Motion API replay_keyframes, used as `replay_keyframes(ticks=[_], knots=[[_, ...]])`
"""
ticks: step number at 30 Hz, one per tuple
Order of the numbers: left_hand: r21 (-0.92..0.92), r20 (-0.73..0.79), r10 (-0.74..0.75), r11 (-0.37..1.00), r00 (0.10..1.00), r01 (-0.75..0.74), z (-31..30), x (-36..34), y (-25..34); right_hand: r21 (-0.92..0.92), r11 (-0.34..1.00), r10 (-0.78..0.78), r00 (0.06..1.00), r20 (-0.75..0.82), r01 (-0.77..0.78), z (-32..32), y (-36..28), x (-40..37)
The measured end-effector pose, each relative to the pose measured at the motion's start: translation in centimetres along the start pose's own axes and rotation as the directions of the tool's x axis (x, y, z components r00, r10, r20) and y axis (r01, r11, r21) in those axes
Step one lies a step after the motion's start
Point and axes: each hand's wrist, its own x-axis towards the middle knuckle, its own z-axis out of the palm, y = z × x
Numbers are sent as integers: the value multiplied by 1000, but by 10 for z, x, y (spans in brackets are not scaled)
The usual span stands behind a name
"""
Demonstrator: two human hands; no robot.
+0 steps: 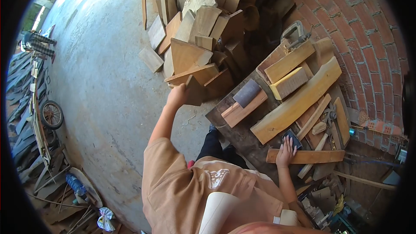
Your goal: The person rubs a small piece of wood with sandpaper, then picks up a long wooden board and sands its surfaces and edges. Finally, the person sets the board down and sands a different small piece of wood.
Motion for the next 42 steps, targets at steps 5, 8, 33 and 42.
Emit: replay_keyframes(ticks=[5, 8, 33, 42], knots=[[-102, -288, -51, 995, 956, 22, -111, -92, 46, 22, 999, -41, 998, -52, 42, 4, 6, -2], [-312, -474, -46, 943, 879, -119, -163, -153, 62, 49, 997, -53, 996, -74, 57, 8, 9, -3], [-934, -358, -233, 103, 904, -343, -85, -275, 207, 773, 612, 507, 668, -544, 166, -87, 144, -16], [-975, -109, 95, 184, 990, -125, -43, -232, 265, 771, 636, 660, 483, -575, 49, -89, 223, -49]])
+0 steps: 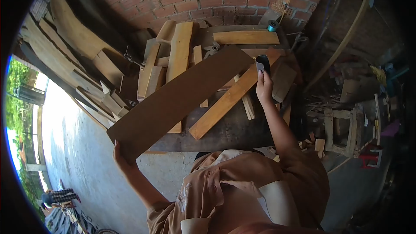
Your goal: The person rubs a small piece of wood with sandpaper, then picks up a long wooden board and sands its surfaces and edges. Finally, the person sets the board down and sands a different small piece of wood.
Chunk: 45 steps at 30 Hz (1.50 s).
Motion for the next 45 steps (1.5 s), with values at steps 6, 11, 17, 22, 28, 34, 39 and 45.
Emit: replay_keyframes(ticks=[6, 11, 17, 22, 28, 34, 39, 45], knots=[[42, 100, -53, 998, 994, 49, -2, 27, 34, -201, 978, -65, 998, -22, 60, -5, 19, 11], [173, 63, 51, 983, 997, -61, -13, 50, 68, -217, 971, -93, 995, 48, 101, 18, 21, 9], [209, 109, 25, 977, 994, -47, -29, 92, 71, -178, 974, -102, 973, 207, 140, 68, -14, 14], [205, 55, -40, 978, 998, 28, -31, 119, 63, -309, 951, 115, 900, 420, 22, 120, -9, -4], [90, 31, -128, 988, 991, 125, -44, 143, 51, 371, 844, -529, 495, 689, 387, 133, -137, -78], [57, -64, -110, 992, 992, 113, -46, 146, 46, -2, 922, 242, 571, 784, -388, 139, -33, -13], [58, 57, -100, 994, 993, 97, -28, 138, 55, 232, 905, -420, 667, 616, 356, 152, -127, -63], [50, -97, -93, 994, 991, 98, -38, 136, 51, -83, 957, 265, 725, 636, -278, 130, -11, -4]])
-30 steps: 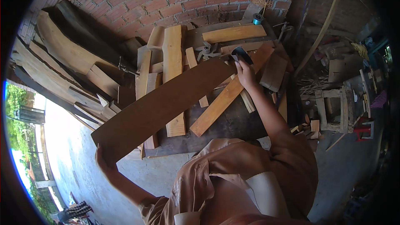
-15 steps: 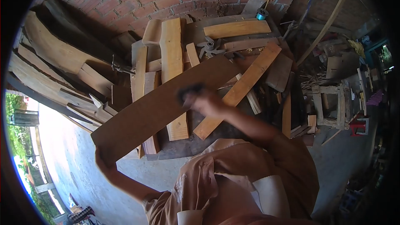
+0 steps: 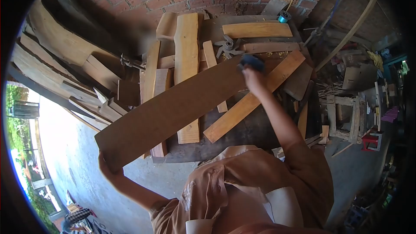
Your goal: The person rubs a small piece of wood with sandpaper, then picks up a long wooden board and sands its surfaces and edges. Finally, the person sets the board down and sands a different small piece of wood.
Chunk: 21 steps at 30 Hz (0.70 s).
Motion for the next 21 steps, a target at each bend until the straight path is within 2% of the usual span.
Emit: replay_keyframes(ticks=[2, 3, 4, 5, 6, 7, 8, 9, 10, 11, 12, 13, 14, 15, 16, 17, 18, 19, 21], knots=[[-17, 21, 12, 1000, 1000, -11, 4, -4, -2, -422, 904, 108, 993, 58, -73, -15, 15, 12], [-31, 34, 13, 999, 999, -12, 11, -7, 2, -308, 950, -66, 998, -20, 57, 11, -32, -14], [-41, 45, 12, 999, 999, -10, 16, -10, 6, 88, 990, 97, 982, 164, -113, 27, -81, -38], [-41, 46, 9, 999, 999, -7, 19, -11, 9, 11, 946, -324, 942, 92, 325, 55, -97, -67], [-39, 104, 1, 999, 995, 3, 20, -11, 12, -87, 714, -693, 719, 59, 695, 71, -104, -84], [-34, 162, -5, 999, 987, 11, 19, -10, 16, -81, 713, -694, 718, 58, 696, 66, -102, -80], [-23, 161, -3, 1000, 987, 7, 16, -4, 18, -65, 881, -459, 880, 127, 469, 55, -96, -73], [-13, 180, -22, 1000, 983, 25, 10, 3, 20, -68, 977, -184, 962, 199, 201, 41, -88, -65], [-11, 199, -41, 999, 979, 44, 7, 7, 20, -136, 990, -15, 996, 89, 27, 19, -67, -46], [-16, 196, -39, 999, 980, 43, 8, 6, 19, -189, 971, 146, 989, -32, -149, -4, -37, -21], [-26, 223, -11, 1000, 975, 17, 11, 4, 19, -382, 917, 105, 993, -51, -117, -22, 0, 1], [-33, 253, 17, 999, 967, -9, 15, 2, 19, -557, 826, 62, 996, -65, -88, -33, -1, 10], [-38, 257, 21, 999, 966, -11, 21, 1, 19, -45, 951, 310, 941, 138, -307, -16, -3, 4], [-56, 207, 33, 998, 978, -22, 27, -1, 20, -503, 861, -56, 996, 62, 80, 3, -47, -16], [-72, 155, 43, 997, 987, -32, 32, -2, 21, -324, 933, -127, 985, 115, 158, 26, -83, -41], [-77, 155, 44, 997, 987, -33, 33, -1, 24, -234, 876, -389, 904, 178, 423, 45, -105, -67], [-56, 184, 26, 998, 983, -16, 31, 1, 28, -124, 746, -624, 751, 216, 655, 54, -118, -83], [-30, 212, 7, 1000, 977, -1, 30, 2, 31, -68, 761, -614, 750, 245, 645, 52, -124, -86], [-13, 185, 23, 1000, 982, -21, 35, 0, 33, -243, 916, -290, 945, 153, 320, 38, -74, -50]])
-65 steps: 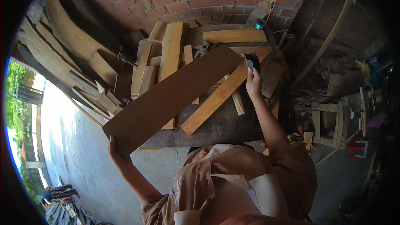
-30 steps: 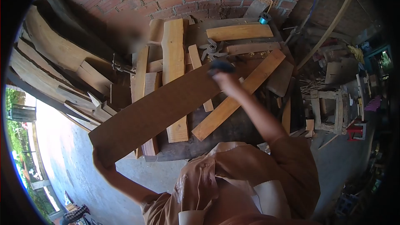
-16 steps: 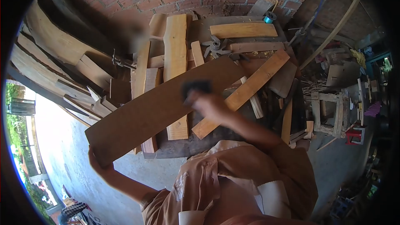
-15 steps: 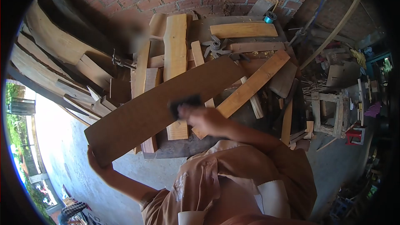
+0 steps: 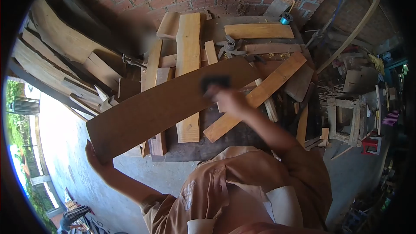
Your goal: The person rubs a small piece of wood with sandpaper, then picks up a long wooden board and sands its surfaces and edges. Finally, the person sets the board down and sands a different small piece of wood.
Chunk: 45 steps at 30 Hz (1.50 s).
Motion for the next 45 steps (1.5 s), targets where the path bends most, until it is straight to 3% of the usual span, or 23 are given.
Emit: replay_keyframes(ticks=[1, 3, 4, 6, 8, 11, 13, 15, 16, 18, 20, 21, 24, 26, 28, 31, 34, 35, 38, 39, 40, 44, 45], knots=[[7, -23, 16, 1000, 1000, -16, 1, -1, 0, -52, 960, 276, 961, -18, -276, -23, 19, 16], [-13, -27, 29, 999, 999, -29, -10, 2, -6, -55, 918, 385, 917, -101, -392, -54, 88, 26], [-24, -21, 36, 999, 999, -37, -12, 4, -8, -110, 922, 372, 928, -16, -371, -62, 88, 34], [-39, -20, 55, 998, 998, -56, -7, 4, -9, -81, 970, 237, 968, 82, -230, -25, 62, 37], [-45, -31, 63, 997, 998, -64, -9, 1, -10, 55, 977, -200, 972, -122, 208, 14, 7, 15], [-46, 57, 19, 999, 998, -17, -16, -1, -8, 207, 948, -226, 969, -95, 242, 9, 7, 12], [-4, -66, 47, 999, 997, -47, -17, -5, -15, 483, 840, 247, 967, 66, -247, 1, 95, 38], [2, -109, 33, 999, 993, -33, -20, -7, -20, -122, 892, 440, 898, 5, -436, -46, 112, 48], [5, -158, 19, 1000, 987, -18, -20, -7, -22, -124, 890, 442, 897, -4, -439, -38, 103, 49], [0, -129, 25, 1000, 991, -25, -19, -7, -23, 89, 984, 156, 987, -29, -153, 6, 72, 53], [-2, -118, 34, 999, 992, -34, -17, -11, -24, 63, 939, -318, 925, -207, 337, 28, 5, 36], [20, -92, 47, 999, 995, -46, -13, -15, -23, 67, 937, -323, 924, -203, 342, 29, 7, 38], [81, -76, 79, 994, 994, -73, -21, -20, -25, 191, 974, -128, 992, 19, 122, 14, 30, 41], [103, -73, 103, 990, 992, -96, -29, -20, -29, -72, 920, 385, 923, -24, -385, -33, 70, 58], [76, 77, 115, 990, 990, -121, -30, -19, -30, -25, 897, 443, 897, 19, -442, -38, 69, 66], [36, -35, 116, 993, 993, -114, -14, -26, -28, 88, 996, 23, 997, 68, -29, 10, 9, 52], [5, -119, 83, 997, 989, -83, -3, -31, -23, 218, 911, -376, 923, 85, 351, 26, -55, 24], [7, -123, 87, 996, 989, -87, -7, -30, -24, 264, 910, -360, 924, 126, 318, 20, -49, 24], [-6, -125, 39, 999, 991, -40, -21, -23, -36, 104, 984, 140, 989, 42, -143, 1, 36, 41], [-3, -116, 39, 999, 992, -39, -24, -22, -39, 162, 970, 200, 975, -91, -184, -9, 70, 43], [4, -111, 38, 999, 993, -38, -26, -24, -42, -121, 917, 364, 922, -133, -379, -25, 93, 47], [-49, -170, 17, 998, 985, -26, -15, -27, -37, -102, 933, 350, 936, 32, -345, -15, 24, 58], [-61, -156, -5, 998, 988, -5, -15, -27, -37, 0, 991, 136, 990, 30, -136, 14, 9, 57]])
